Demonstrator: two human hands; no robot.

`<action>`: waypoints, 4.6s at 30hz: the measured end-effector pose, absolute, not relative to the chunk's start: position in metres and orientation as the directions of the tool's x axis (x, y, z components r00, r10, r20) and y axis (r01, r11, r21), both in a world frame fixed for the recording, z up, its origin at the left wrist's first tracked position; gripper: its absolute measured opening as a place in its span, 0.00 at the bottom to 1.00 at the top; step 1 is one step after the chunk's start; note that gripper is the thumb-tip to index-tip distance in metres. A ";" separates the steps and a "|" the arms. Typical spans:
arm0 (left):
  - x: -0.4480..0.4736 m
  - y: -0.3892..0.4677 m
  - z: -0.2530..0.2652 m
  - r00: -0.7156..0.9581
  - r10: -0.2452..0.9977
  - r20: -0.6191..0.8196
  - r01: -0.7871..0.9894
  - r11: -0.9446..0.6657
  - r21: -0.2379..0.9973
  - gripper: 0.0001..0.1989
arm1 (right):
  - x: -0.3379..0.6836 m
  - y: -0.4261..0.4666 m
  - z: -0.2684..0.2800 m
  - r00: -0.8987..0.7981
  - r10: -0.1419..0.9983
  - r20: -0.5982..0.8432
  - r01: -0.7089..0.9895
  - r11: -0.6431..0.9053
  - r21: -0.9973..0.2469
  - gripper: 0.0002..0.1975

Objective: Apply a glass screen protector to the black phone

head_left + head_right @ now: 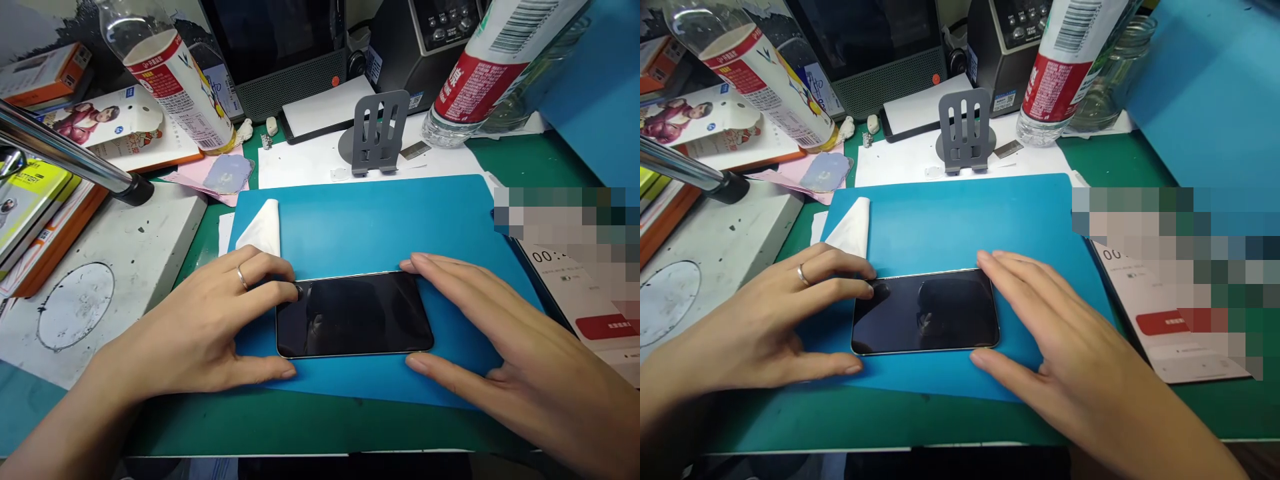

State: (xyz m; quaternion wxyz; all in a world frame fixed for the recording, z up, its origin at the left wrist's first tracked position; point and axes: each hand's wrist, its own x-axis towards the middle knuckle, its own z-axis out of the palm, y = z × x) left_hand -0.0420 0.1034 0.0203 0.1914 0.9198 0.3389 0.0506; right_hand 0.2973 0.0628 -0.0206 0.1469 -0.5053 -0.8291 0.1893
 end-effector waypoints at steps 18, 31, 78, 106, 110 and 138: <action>-0.041 0.104 0.022 0.776 0.630 -0.039 0.592 -0.706 0.389 0.22 | 0.296 0.063 -0.018 -0.451 0.890 0.059 0.792 0.430 -0.434 0.39; -0.040 0.102 0.021 0.769 0.638 -0.029 0.596 -0.700 0.393 0.22 | 0.295 0.063 -0.015 -0.423 0.905 0.036 0.802 0.393 -0.450 0.40; -0.041 0.101 0.019 0.784 0.618 0.051 0.568 -0.749 0.340 0.24 | 0.286 0.064 0.001 -0.372 0.926 -0.067 0.760 0.263 -0.595 0.39; -0.066 0.118 0.012 0.461 0.845 0.270 0.811 -0.525 0.258 0.21 | 0.283 0.068 -0.002 -0.373 0.925 -0.074 0.757 0.257 -0.601 0.38; -0.064 0.122 0.000 0.416 0.895 0.161 0.878 -0.441 0.186 0.14 | 0.282 0.067 -0.001 -0.369 0.927 -0.070 0.748 0.251 -0.614 0.39; -0.018 0.054 -0.002 0.717 0.697 -0.025 0.695 -0.710 0.111 0.51 | 0.286 0.069 -0.011 -0.420 0.906 0.045 0.709 0.359 -0.608 0.41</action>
